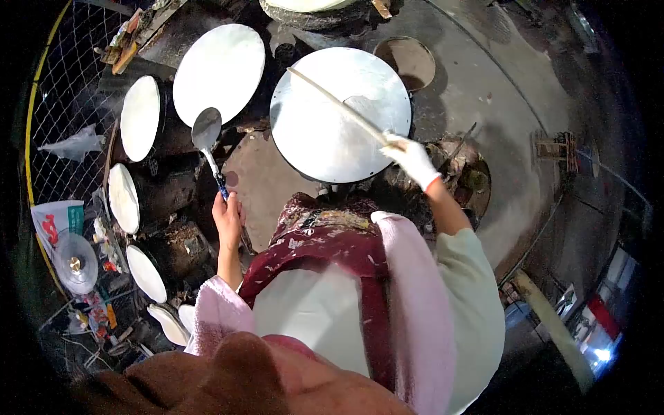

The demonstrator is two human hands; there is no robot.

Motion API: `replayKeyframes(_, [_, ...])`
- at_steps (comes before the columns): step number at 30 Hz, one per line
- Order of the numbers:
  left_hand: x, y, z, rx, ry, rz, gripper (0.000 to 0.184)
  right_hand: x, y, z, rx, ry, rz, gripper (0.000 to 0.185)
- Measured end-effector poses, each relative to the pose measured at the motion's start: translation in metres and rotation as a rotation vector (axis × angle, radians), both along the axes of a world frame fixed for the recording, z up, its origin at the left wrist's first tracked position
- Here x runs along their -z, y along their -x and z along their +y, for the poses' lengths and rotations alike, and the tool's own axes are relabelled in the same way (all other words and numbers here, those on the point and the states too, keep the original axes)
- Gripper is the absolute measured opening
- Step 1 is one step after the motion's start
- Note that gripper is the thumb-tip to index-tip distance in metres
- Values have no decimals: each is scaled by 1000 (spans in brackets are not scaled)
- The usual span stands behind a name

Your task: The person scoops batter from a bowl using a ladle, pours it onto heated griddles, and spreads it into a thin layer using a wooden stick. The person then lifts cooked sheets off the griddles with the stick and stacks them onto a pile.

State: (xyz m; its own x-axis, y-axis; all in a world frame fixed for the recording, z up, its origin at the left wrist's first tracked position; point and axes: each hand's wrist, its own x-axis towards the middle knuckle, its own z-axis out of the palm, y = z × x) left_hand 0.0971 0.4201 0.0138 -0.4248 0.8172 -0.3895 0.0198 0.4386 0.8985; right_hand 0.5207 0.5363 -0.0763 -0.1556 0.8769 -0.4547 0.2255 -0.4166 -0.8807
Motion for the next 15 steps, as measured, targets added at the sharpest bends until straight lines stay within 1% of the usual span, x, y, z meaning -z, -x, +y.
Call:
replayKeyframes(1, [2, -1, -4, -30, 7, -18, 10, -1, -13, 6, -7, -60, -43, 39])
replayKeyframes(2, [4, -1, -6, -61, 14, -36, 10, 11, -32, 22, -8, -131, -105, 46])
replayKeyframes(3, [5, -2, -9, -93, 21, -53, 10, 13, -35, 41, 68, -68, -113, 47])
replayKeyframes(5, [6, -2, -19, -135, 45, -52, 11, 19, -32, 59, -75, 35, -125, 47])
replayKeyframes(7, [10, -5, -25, -172, 62, -53, 11, 17, -4, 55, -185, 115, -43, 46])
replayKeyframes(8, [11, -4, -31, -186, 75, -51, 11, 52, -4, 47, -193, 45, 114, 44])
replayKeyframes(9, [14, -2, -36, -203, 91, -50, 11, 52, 0, 42, -198, 75, 108, 43])
replayKeyframes(10, [18, -1, -41, -190, 98, 48, 13, 39, 0, 41, -220, 103, 102, 44])
replayKeyframes(11, [21, 0, -41, -197, 99, 50, 14, 26, -2, 46, -238, 129, 97, 44])
replayKeyframes(12, [22, 1, -42, -202, 106, 54, 15, 29, -11, 55, -228, 32, 106, 44])
replayKeyframes(13, [24, 3, -46, -205, 118, 56, 15, -2, -11, 71, -205, 67, -9, 42])
replayKeyframes(14, [36, 7, -49, -195, 65, 98, 13, 20, -19, 86, -145, 6, -5, 41])
replayKeyframes(15, [38, 6, -49, -201, 68, 78, 13, 41, -29, 103, -86, -56, -3, 40])
